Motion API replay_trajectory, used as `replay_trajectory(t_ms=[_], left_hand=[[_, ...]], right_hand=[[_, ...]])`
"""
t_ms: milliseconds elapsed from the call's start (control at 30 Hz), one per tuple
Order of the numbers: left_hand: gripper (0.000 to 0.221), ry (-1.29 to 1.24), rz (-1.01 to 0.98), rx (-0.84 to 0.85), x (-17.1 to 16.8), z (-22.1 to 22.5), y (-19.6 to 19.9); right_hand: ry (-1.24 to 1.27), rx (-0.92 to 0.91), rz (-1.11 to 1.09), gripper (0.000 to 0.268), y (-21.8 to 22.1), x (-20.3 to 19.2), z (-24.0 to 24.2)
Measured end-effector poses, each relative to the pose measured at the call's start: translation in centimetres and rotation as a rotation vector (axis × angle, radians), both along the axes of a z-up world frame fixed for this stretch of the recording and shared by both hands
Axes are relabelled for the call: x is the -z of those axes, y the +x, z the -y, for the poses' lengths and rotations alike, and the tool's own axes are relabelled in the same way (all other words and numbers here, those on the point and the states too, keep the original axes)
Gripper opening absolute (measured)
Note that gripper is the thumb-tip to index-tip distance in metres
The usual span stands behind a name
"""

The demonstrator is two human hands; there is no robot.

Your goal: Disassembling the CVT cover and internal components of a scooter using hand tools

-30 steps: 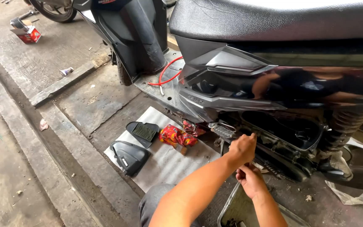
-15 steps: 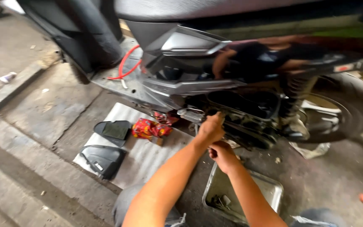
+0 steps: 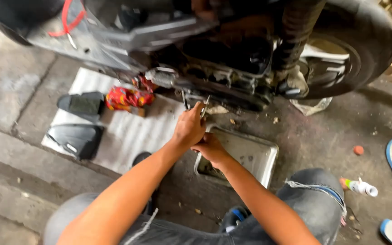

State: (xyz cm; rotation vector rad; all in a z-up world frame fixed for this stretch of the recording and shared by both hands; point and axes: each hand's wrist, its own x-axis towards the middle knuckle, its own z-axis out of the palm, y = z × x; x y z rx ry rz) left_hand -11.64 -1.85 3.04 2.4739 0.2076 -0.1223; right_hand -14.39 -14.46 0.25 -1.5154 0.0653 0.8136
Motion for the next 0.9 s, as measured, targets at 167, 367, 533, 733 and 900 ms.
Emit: replay_trajectory(t_ms=[167, 367, 533, 733, 900], left_hand=[[0.039, -0.120, -0.052, -0.031, 5.3, 3.7, -5.0], [0.042, -0.100, -0.253, 0.002, 19.5, 7.6, -11.0], [0.036, -0.033, -0.454, -0.065, 29.5, 9.1, -15.2], [0.049, -0.065, -0.634, -0.132, 31.6, 9.2, -15.2], [0.049, -0.050, -0.689, -0.177, 31.9, 8.9, -15.4]], right_hand=[[-0.198, -0.173, -0.029, 0.014, -3.0, 7.4, 4.5], [-0.248, -0.201, -0.360, 0.036, -9.8, 15.9, 6.8], [-0.235, -0.249, -0.677, 0.035, -13.0, 21.5, 7.8], [-0.227, -0.275, -0.717, 0.023, -13.6, 23.5, 8.4], [-0.201, -0.287, -0.701, 0.019, -14.0, 23.9, 8.6]])
